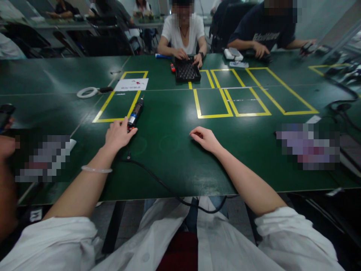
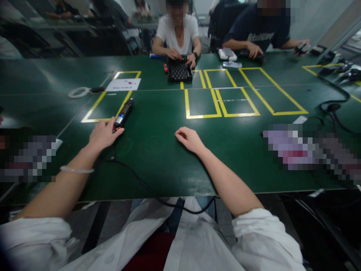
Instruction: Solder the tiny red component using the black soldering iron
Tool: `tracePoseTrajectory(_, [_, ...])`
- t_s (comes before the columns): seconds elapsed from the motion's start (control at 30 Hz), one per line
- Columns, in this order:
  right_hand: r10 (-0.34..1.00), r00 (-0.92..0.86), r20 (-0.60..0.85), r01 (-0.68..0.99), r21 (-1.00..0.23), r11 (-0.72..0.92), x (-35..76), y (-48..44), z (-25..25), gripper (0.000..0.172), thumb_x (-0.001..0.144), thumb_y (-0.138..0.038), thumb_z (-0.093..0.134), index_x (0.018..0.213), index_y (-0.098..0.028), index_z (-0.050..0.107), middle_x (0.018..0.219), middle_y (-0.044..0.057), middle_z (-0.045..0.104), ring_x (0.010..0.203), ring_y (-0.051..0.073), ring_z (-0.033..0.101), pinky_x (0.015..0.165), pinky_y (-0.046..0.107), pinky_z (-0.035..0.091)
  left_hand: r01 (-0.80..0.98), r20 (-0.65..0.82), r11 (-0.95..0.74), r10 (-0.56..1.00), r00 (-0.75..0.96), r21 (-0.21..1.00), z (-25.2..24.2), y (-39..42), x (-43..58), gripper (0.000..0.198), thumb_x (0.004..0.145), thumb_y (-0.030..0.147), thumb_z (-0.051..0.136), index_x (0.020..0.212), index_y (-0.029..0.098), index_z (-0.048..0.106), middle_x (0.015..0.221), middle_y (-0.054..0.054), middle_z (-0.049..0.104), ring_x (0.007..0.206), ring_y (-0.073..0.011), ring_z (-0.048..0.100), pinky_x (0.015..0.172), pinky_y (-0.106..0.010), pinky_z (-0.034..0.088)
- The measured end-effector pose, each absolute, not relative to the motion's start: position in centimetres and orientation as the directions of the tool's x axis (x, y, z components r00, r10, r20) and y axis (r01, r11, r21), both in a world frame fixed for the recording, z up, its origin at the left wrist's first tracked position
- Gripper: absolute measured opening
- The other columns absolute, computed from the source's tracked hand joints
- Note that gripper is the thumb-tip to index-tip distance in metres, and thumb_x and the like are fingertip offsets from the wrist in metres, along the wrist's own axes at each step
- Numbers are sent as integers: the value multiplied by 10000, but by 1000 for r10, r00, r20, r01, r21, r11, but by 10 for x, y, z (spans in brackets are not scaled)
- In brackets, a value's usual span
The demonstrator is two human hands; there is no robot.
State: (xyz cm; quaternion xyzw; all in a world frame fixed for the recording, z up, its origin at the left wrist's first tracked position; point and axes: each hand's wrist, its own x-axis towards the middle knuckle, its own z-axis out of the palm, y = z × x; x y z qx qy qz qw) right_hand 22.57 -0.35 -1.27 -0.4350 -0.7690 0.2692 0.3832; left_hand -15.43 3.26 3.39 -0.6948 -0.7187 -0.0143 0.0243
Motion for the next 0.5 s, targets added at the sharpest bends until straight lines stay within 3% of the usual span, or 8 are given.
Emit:
tracePoseTrajectory(0.2, [872,-337,355,474,-737,483,225,-5,-11,171,919,-285,559,894,-170,683,812,37,662,678,142,550,666,272,422,974,4,214,977,-215,-74,43,49,-209,688,965,617,335,1467,146,332,1433,-178,414,1217,-341,408,963,-447,397])
tracePoseTrajectory(0.33, [869,-348,353,474,-733,488,225,-5,-11,186,922,-289,552,896,-162,685,825,44,670,682,144,552,667,275,418,948,2,299,954,-301,-106,46,57,-232,636,963,609,359,1399,149,406,1395,-136,457,1176,-313,421,960,-422,386])
tracePoseTrajectory(0.5, [869,-354,346,477,-733,486,224,-5,-12,183,917,-297,554,894,-169,684,818,40,666,685,144,550,664,273,422,915,199,384,913,-355,-128,48,52,-236,529,958,530,410,1322,150,464,1385,-118,482,1157,-275,461,955,-377,402])
